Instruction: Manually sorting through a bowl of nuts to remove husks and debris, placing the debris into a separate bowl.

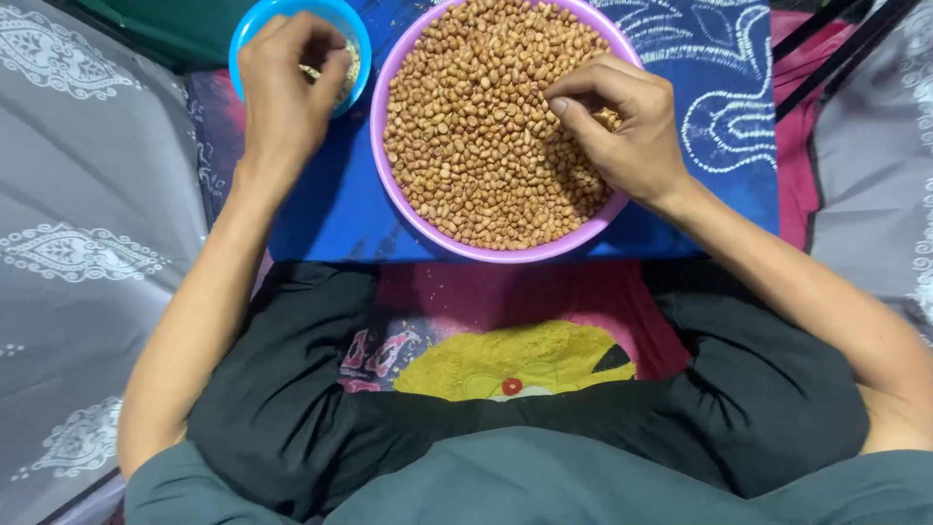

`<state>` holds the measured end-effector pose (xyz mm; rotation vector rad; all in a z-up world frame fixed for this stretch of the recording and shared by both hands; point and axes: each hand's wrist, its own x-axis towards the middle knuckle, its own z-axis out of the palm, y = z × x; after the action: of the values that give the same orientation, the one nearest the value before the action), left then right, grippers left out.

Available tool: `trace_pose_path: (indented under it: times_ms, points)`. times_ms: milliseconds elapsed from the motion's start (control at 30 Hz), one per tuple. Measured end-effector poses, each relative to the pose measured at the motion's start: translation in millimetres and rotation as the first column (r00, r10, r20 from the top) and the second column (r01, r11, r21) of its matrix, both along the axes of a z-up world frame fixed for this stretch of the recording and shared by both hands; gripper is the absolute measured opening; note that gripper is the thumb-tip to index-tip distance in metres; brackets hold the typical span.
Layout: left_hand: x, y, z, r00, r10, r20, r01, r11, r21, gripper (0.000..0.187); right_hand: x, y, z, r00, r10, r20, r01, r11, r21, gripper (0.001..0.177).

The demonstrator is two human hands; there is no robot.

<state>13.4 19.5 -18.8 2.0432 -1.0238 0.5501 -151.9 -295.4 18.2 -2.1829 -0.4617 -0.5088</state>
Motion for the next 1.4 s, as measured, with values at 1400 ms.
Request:
trace_pose_path:
  times_ms: [1400]
  points:
    - [-73, -72, -16, 0.951, -0.289, -0.109, 0.302, 0.944, 0.136, 0.025, 19, -4, -30, 0.943, 0.258, 0.211, -0.160, 0.905, -0.394, 0.012]
